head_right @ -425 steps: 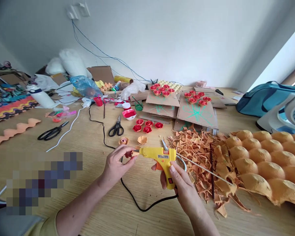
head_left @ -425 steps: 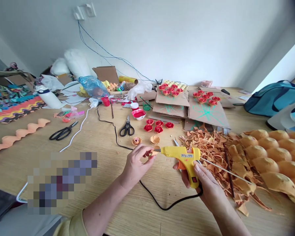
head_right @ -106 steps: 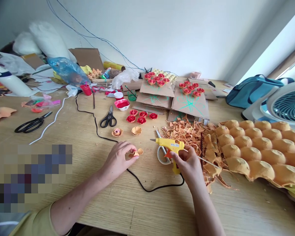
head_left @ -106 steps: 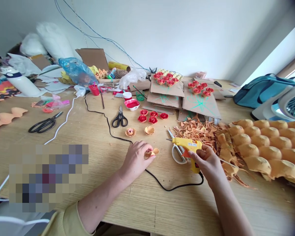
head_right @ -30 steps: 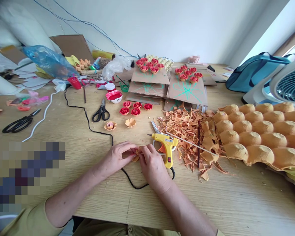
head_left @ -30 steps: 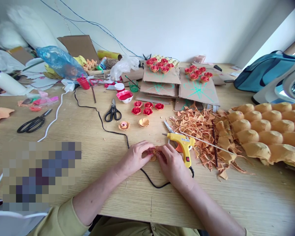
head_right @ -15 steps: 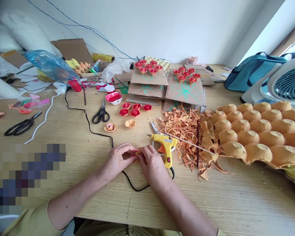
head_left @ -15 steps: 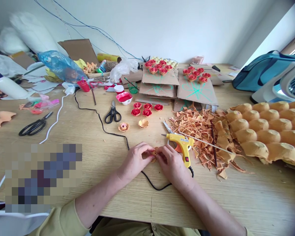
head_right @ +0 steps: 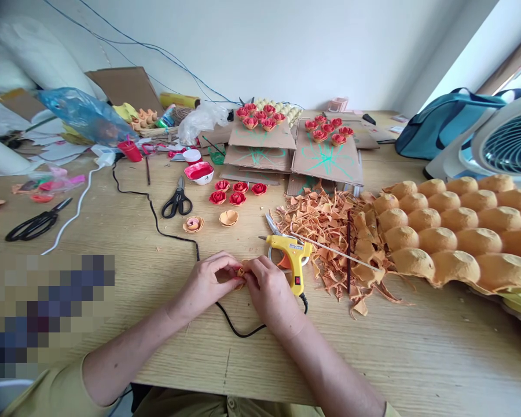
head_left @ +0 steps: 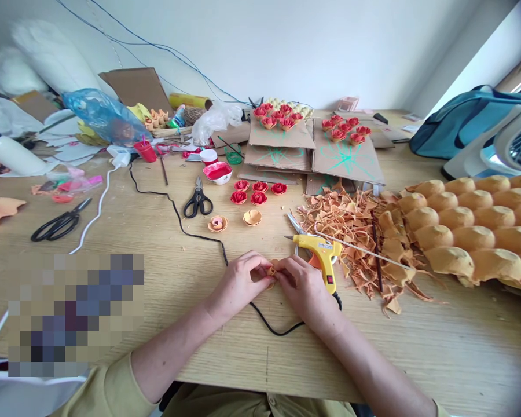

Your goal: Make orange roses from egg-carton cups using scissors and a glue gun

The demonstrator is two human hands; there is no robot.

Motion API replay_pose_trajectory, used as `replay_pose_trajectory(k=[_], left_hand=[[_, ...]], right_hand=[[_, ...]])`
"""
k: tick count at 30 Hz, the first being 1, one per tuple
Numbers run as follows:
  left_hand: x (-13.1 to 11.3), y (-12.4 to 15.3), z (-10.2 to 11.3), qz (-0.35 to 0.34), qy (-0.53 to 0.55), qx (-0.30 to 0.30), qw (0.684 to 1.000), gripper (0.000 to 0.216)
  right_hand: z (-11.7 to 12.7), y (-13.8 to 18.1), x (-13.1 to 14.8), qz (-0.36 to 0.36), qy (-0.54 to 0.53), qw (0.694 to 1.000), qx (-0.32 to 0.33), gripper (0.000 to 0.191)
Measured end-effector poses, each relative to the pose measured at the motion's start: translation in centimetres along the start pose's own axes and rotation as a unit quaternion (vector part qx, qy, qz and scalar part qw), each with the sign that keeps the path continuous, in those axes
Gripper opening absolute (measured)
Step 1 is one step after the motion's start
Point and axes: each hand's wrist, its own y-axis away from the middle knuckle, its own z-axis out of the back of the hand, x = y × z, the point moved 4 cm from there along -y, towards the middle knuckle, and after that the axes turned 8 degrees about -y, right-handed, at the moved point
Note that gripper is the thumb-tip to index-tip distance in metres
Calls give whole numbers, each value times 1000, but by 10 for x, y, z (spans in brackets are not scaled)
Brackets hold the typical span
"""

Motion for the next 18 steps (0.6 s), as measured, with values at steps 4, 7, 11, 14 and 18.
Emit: replay_pose_trajectory(k=[4,7,11,14,18], left_hand=[[-1,0,0,-1,-12,1,1000,18],[-3,0,0,-1,-29,0,1000,18],[-4,0,-1,-1,-38,3,999,18],[-4,-1,0,-9,-46,-6,999,17],[-9,-2,11,-43,-21,-59,997,15]], right_hand=[[-1,0,0,1,2,1000,0,19],[-2,1,1,1,6,1000,-2,18],[-2,1,2,-4,8,1000,4,17],[-1,0,4,0,-14,1000,18,17],[4,1,2,0,-76,997,-31,15]])
